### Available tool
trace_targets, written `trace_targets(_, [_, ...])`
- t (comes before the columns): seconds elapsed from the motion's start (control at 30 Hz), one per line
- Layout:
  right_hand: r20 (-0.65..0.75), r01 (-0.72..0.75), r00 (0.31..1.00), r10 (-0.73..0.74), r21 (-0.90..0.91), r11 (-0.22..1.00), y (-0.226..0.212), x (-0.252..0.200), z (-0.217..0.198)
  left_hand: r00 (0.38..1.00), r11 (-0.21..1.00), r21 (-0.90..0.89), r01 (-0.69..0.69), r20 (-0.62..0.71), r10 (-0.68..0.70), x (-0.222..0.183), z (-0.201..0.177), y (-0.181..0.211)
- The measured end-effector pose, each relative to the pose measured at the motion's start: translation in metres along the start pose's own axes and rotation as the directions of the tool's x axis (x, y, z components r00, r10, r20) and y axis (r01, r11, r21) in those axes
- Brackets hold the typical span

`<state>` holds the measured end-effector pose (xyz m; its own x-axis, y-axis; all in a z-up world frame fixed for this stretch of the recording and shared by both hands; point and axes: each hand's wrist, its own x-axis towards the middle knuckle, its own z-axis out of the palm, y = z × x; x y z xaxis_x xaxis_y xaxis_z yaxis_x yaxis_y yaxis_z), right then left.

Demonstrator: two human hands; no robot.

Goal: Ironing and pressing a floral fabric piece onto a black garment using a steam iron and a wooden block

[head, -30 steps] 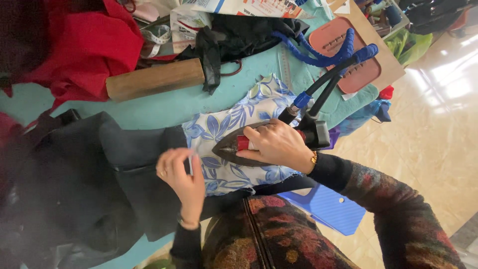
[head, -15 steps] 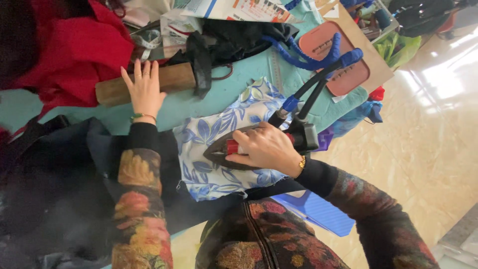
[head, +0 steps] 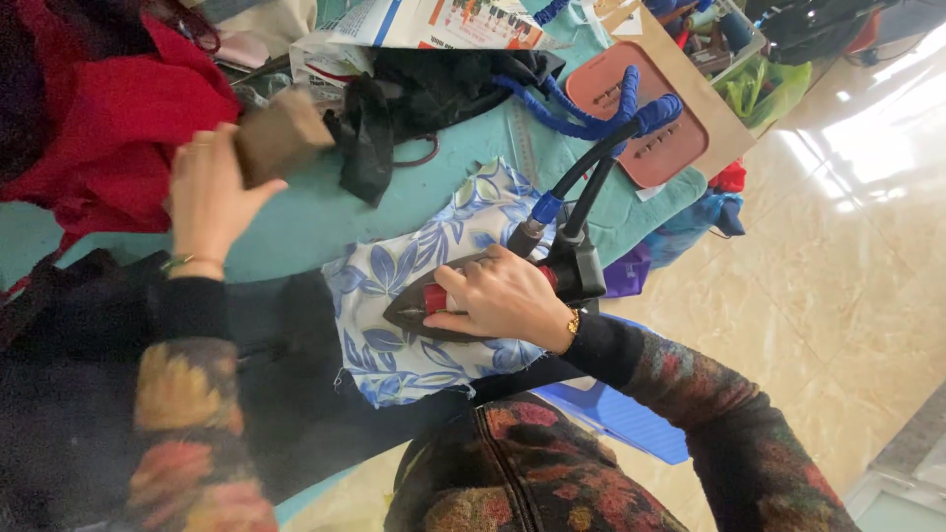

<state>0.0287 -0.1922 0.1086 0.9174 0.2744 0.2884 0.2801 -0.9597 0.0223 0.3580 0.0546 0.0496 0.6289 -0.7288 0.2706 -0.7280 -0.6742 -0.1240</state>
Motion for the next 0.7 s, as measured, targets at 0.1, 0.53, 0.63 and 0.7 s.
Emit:
trace_targets(0.1, [-0.036, 0.016, 0.999, -0.016, 0.0, 1.0, 0.0, 0.0, -0.002, 0.93, 0.785, -0.616, 0.063, -0.248, -0.27, -0.026, -0.043, -0.003])
trace_targets(0.53, [-0.093, 0.085, 0.992, -0.084, 0.003, 0.996, -0.039, 0.042, 0.021, 0.974, -0.999, -0.019, -0.049, 0.22, -0.052, -0.158, -0.113, 0.037])
trace_targets(0.63, [-0.092, 0.104, 0.991, -0.101, 0.025, 0.994, -0.05, 0.057, 0.025, 0.76, -0.926, -0.202, -0.319, 0.529, -0.377, -0.154, -0.161, 0.102])
trace_targets(0.7, [-0.105, 0.118, 0.988, -0.113, 0.046, 0.992, -0.055, 0.065, 0.03, 0.721, -0.917, -0.242, -0.317, 0.566, -0.399, -0.15, -0.166, 0.122])
